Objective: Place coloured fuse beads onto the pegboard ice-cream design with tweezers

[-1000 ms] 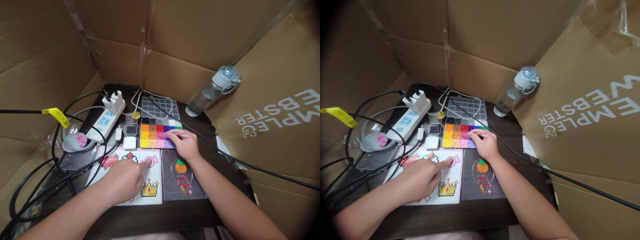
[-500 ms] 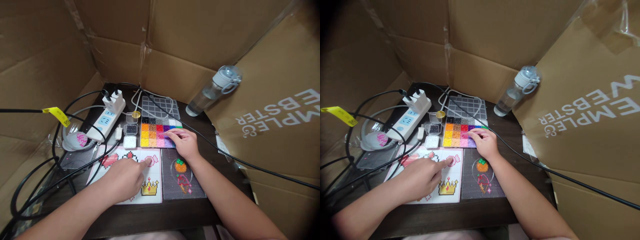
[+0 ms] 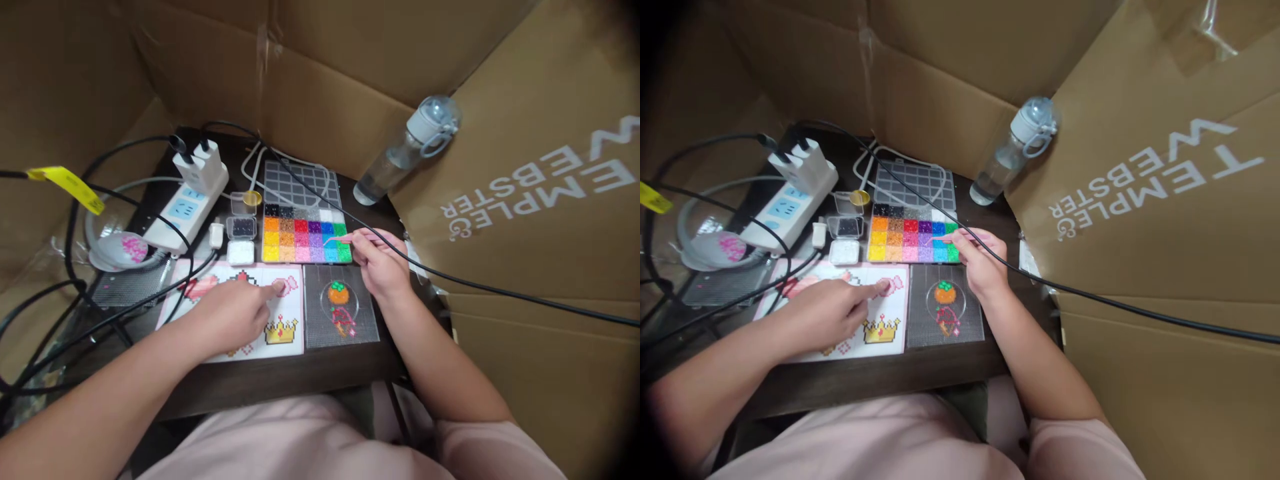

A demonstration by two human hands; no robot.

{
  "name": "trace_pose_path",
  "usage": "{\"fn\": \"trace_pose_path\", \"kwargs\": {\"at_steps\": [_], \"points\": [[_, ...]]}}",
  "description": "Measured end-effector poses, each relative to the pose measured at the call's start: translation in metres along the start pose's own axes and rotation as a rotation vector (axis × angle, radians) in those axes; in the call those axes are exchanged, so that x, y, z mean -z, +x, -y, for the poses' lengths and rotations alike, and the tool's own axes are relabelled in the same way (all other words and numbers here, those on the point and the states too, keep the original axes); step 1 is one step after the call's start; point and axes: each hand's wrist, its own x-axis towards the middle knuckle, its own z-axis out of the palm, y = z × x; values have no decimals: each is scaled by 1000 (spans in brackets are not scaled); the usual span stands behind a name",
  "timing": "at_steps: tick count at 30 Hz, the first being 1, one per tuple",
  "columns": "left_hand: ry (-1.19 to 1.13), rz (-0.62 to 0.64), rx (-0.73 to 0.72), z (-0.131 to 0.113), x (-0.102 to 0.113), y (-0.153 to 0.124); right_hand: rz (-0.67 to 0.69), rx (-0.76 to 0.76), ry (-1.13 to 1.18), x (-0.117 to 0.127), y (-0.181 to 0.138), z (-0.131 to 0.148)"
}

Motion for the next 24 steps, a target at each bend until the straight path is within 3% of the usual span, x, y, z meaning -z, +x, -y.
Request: {"fn": "trace_pose_path", "kwargs": {"at_steps": [5, 12, 24], "points": [[70, 0, 29, 0, -2, 2, -7, -82, 5, 30, -48, 2], [98, 7, 31, -3, 0, -1, -87, -108, -21, 62, -114, -19], [96, -13, 54, -1, -2, 1, 20, 75, -91, 71, -127, -29]]}}
